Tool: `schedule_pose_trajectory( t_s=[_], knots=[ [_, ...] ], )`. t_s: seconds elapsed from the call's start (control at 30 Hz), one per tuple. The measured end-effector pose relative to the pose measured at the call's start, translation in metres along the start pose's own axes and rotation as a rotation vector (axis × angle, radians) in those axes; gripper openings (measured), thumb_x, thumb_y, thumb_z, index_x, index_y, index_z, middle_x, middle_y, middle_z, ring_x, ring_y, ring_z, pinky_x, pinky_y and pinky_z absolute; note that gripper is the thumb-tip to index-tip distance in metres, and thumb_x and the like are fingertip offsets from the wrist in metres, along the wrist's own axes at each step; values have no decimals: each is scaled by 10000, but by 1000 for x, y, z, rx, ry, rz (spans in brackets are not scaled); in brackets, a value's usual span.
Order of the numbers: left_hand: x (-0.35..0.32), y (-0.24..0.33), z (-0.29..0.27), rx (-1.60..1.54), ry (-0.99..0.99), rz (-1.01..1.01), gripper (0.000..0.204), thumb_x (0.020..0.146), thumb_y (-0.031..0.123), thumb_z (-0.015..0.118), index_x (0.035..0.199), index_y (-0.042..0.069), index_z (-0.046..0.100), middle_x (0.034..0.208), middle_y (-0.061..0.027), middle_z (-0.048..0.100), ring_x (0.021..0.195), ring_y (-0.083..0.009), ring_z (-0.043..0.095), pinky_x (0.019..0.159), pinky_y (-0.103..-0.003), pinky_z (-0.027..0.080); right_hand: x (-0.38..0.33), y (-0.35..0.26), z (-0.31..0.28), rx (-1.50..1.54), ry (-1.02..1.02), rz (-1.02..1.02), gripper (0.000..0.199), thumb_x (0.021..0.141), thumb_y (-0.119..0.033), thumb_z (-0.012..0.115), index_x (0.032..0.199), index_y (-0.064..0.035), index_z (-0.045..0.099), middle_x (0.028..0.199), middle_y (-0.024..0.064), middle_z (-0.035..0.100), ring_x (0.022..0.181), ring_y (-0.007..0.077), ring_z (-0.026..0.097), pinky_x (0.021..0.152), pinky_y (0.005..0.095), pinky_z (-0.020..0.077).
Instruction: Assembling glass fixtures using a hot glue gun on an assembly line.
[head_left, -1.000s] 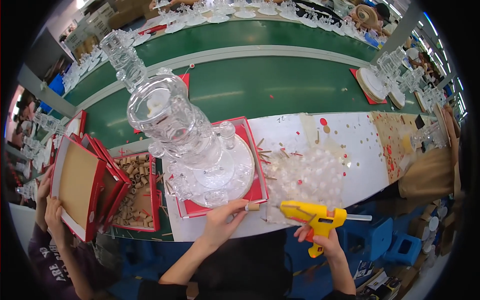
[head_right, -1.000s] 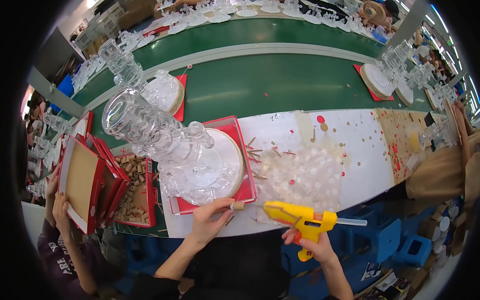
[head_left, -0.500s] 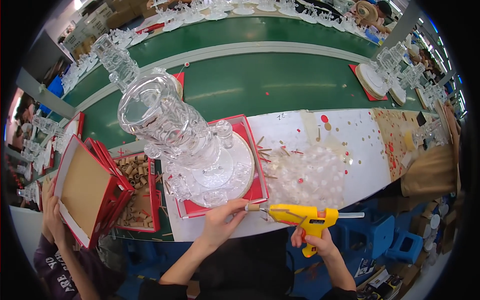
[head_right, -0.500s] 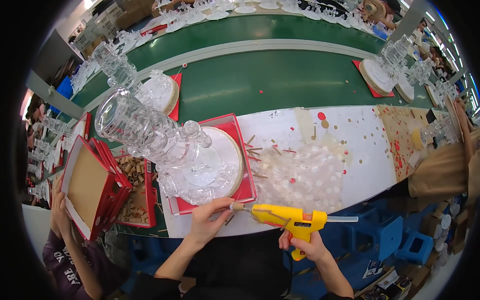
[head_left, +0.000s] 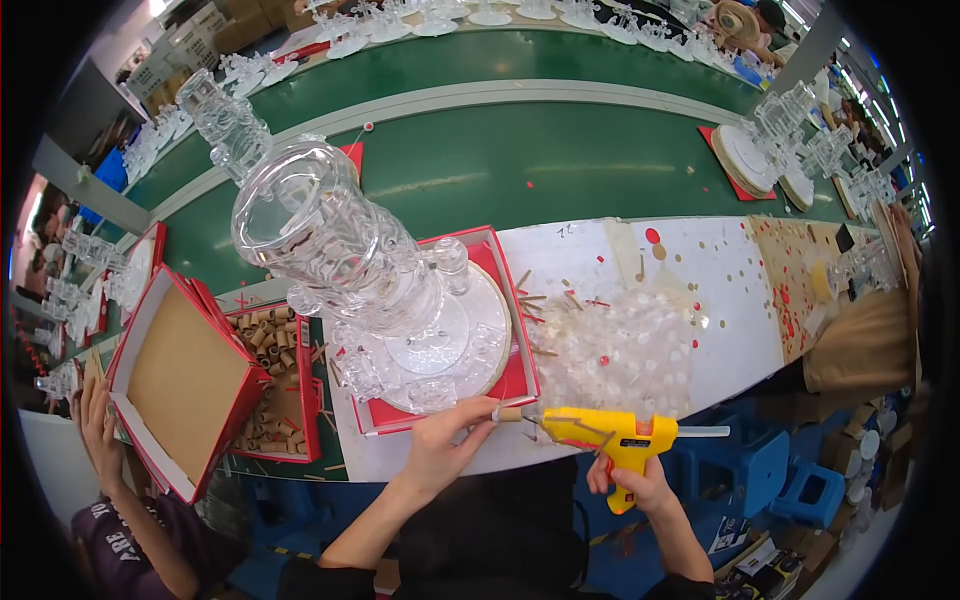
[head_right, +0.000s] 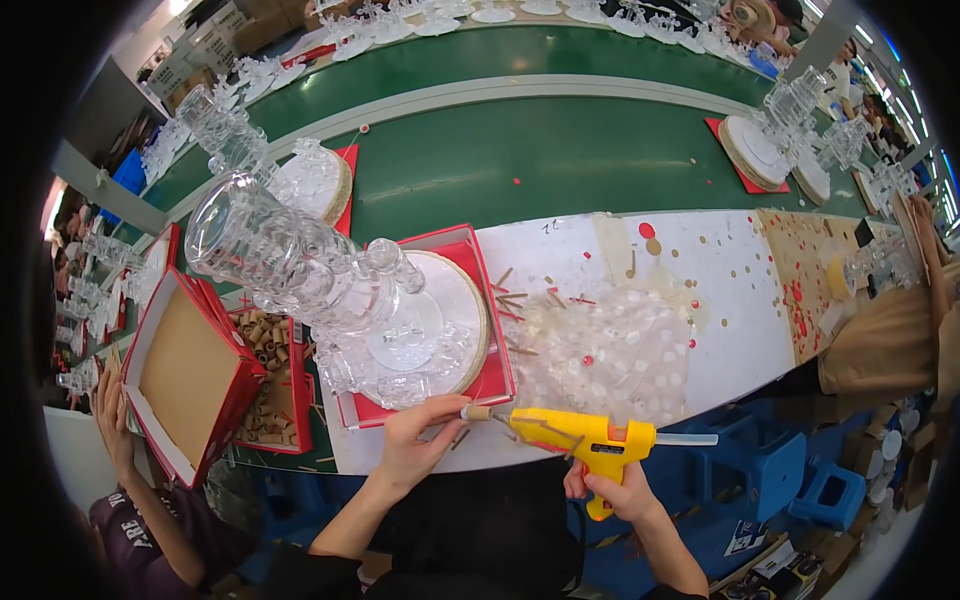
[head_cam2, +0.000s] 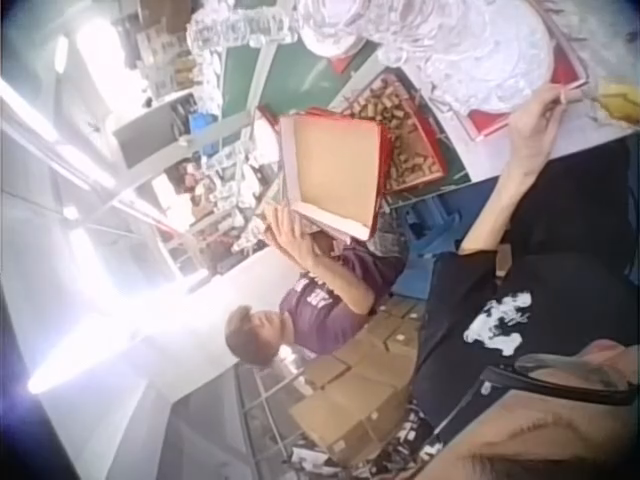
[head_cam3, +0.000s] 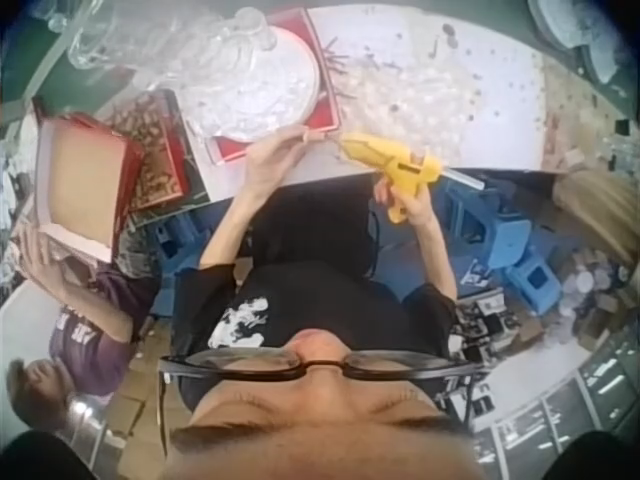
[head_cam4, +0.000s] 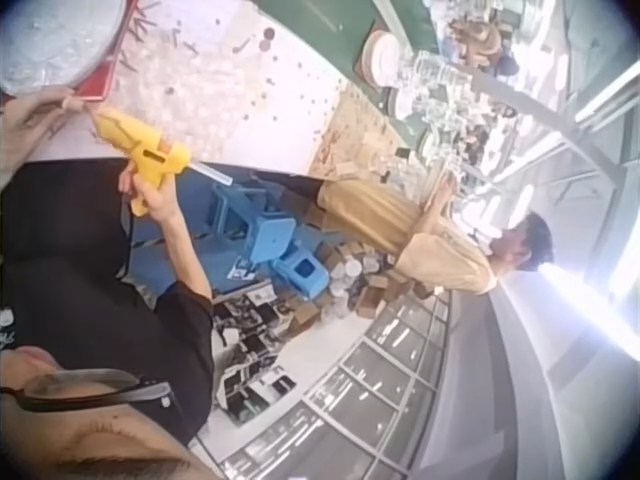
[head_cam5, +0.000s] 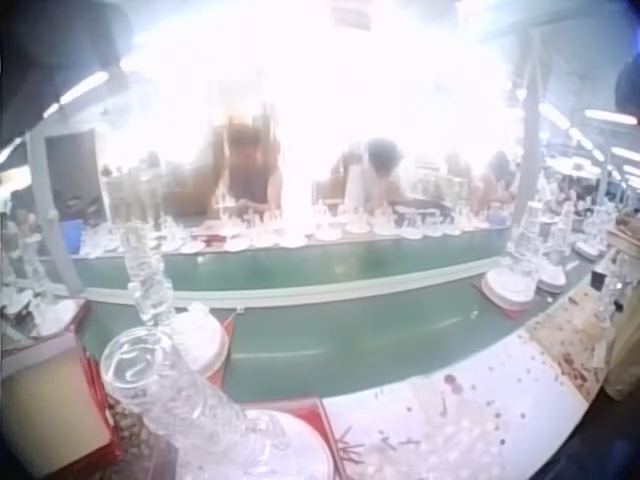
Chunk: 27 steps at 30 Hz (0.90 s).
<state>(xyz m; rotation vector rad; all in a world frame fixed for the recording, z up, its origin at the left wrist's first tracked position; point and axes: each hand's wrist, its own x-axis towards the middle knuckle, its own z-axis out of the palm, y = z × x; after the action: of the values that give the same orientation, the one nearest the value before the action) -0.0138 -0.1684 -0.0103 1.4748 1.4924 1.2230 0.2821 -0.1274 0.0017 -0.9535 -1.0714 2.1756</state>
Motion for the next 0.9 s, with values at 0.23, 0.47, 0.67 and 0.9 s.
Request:
schedule_pose_trajectory(
  t_s=[0.23,0.47,0.67,0.9],
  knots=[
    [0,1,0,-4,8,12,294,781,-94,690,1066,-36,646,1089,-155,679,938,-220,692,818,-293,578,-3,-4,8,49,-67,-26,194,845,-113,611,998,-12,548,724,75,579,680,176,591,713,351,514],
    [1,4,5,56,71,82,305,763,-84,712,1054,-14,652,1044,-135,688,830,-175,690,722,-265,557,-5,-3,7,56,-45,-10,179,851,-93,612,996,-12,543,738,56,551,654,155,571,679,327,500],
    [2,12,13,109,139,82,297,757,-76,708,1041,-15,646,1018,-132,684,855,-183,683,738,-276,548,-10,-3,9,-49,72,17,182,830,-64,608,995,-17,547,741,59,552,657,160,581,678,320,512],
    [18,11,28,149,138,231,301,757,-75,699,1038,-12,611,1045,-139,654,868,-216,681,740,-301,558,-19,9,-8,3,168,-160,212,808,-142,646,960,-16,569,686,83,581,634,198,602,660,345,521]
  ],
)
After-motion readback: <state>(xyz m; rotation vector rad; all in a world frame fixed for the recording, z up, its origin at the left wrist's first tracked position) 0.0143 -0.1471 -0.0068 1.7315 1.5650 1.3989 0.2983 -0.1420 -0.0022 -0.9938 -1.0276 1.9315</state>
